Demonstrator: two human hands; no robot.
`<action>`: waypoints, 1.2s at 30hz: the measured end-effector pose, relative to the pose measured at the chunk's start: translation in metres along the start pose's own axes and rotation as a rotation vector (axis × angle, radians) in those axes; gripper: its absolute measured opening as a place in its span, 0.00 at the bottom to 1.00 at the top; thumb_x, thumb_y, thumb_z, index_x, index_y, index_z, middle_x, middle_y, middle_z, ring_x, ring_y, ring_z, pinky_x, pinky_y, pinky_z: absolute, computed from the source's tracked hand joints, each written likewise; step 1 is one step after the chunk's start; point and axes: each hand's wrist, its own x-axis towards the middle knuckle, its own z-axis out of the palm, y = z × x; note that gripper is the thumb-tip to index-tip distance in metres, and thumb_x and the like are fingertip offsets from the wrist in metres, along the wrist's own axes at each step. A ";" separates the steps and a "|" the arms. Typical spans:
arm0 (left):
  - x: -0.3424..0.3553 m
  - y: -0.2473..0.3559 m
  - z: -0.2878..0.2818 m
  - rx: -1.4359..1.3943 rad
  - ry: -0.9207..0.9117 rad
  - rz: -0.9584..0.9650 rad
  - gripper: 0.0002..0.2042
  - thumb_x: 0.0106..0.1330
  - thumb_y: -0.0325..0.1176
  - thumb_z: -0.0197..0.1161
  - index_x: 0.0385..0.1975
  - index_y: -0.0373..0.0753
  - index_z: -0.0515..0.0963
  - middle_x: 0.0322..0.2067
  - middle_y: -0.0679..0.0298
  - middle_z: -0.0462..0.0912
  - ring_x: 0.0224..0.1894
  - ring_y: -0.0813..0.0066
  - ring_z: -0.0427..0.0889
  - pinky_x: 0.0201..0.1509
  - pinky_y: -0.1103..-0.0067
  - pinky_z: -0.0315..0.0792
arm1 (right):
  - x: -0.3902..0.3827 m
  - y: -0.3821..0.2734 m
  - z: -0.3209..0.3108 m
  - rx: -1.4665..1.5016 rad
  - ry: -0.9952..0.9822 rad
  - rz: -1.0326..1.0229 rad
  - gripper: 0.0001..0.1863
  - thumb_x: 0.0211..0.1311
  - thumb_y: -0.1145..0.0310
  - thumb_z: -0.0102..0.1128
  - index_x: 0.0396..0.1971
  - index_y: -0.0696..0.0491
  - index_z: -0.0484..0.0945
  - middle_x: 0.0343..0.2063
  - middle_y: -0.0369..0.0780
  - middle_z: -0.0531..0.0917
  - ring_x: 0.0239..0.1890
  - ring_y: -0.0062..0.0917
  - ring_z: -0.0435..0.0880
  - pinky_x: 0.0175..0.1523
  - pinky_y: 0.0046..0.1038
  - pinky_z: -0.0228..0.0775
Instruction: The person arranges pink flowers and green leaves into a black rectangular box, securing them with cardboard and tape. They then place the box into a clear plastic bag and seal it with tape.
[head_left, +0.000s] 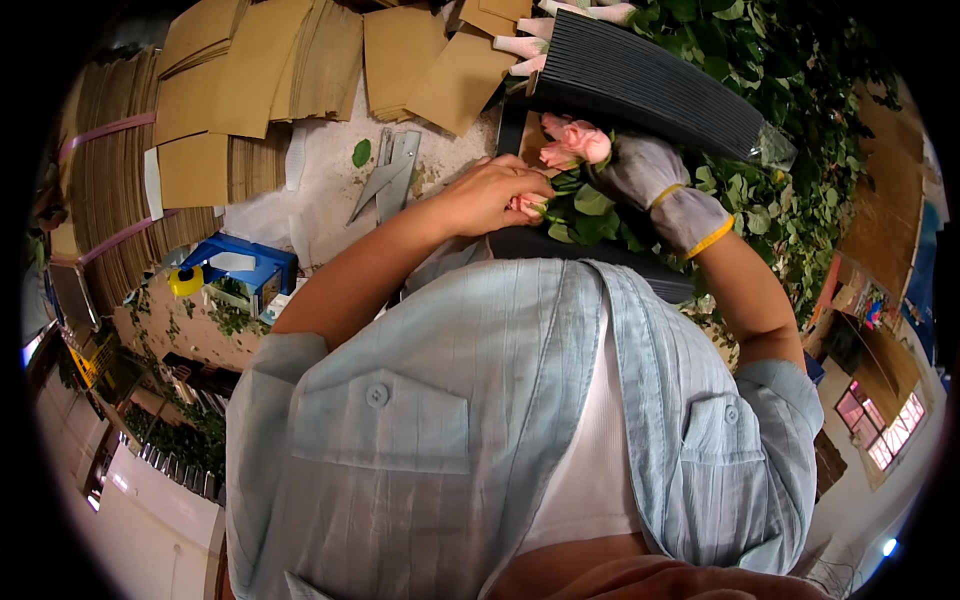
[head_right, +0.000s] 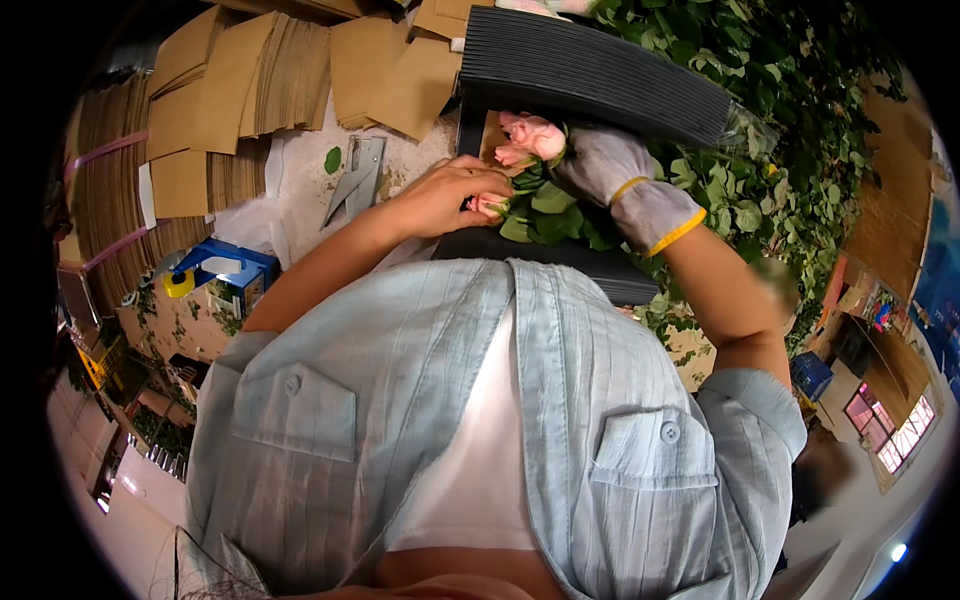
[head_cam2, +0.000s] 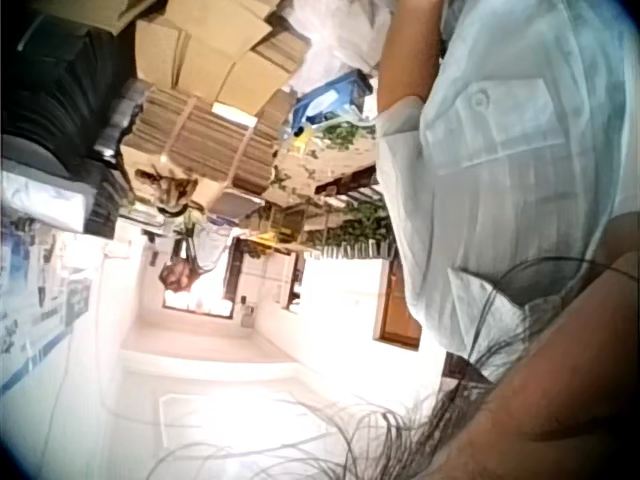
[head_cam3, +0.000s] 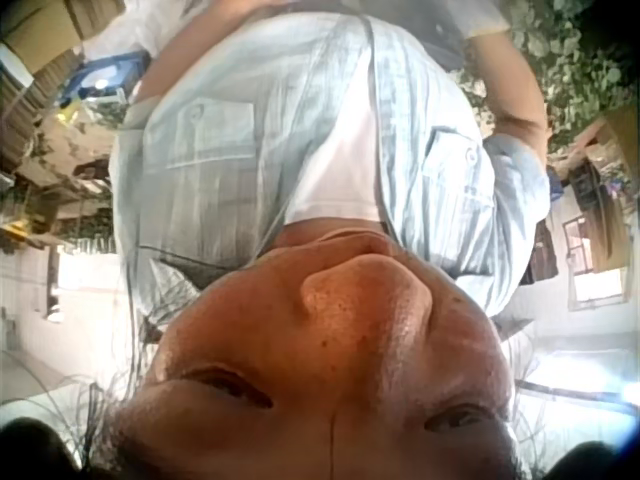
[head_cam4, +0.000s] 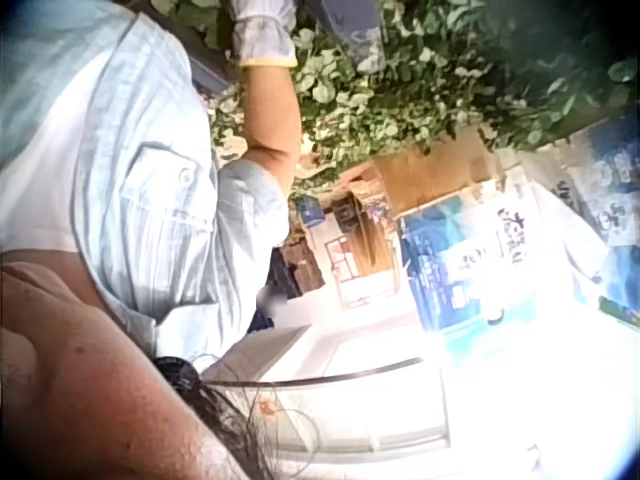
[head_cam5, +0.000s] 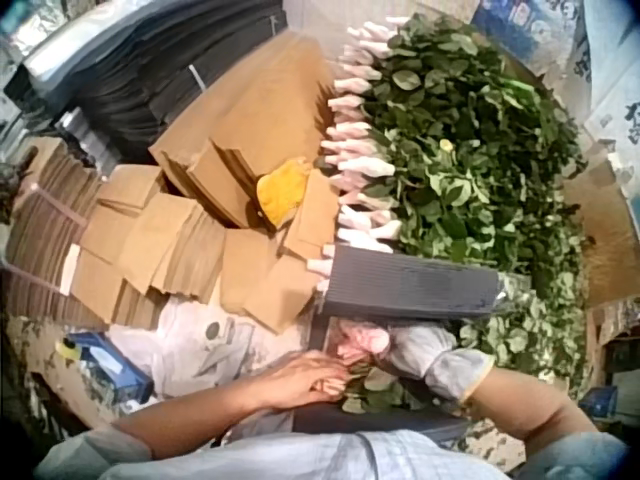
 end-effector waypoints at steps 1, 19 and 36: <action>0.000 0.001 0.000 0.025 0.000 -0.008 0.21 0.55 0.35 0.69 0.50 0.46 0.80 0.46 0.64 0.82 0.53 0.60 0.74 0.59 0.68 0.67 | 0.000 0.003 0.000 0.013 -0.002 -0.010 0.20 0.57 0.49 0.58 0.42 0.48 0.81 0.40 0.47 0.85 0.43 0.46 0.82 0.47 0.41 0.76; -0.011 0.001 0.006 0.142 0.091 -0.069 0.14 0.52 0.37 0.74 0.40 0.56 0.87 0.71 0.55 0.52 0.61 0.53 0.67 0.65 0.64 0.64 | -0.017 0.025 0.028 0.110 0.312 -0.474 0.18 0.50 0.61 0.67 0.42 0.50 0.80 0.32 0.42 0.84 0.29 0.42 0.83 0.33 0.39 0.76; -0.018 0.002 0.004 0.084 0.179 0.013 0.11 0.54 0.38 0.71 0.37 0.50 0.86 0.72 0.59 0.53 0.65 0.51 0.60 0.67 0.64 0.60 | -0.007 0.040 0.026 0.253 0.187 -0.639 0.14 0.54 0.58 0.65 0.36 0.52 0.80 0.30 0.46 0.84 0.32 0.45 0.82 0.37 0.39 0.76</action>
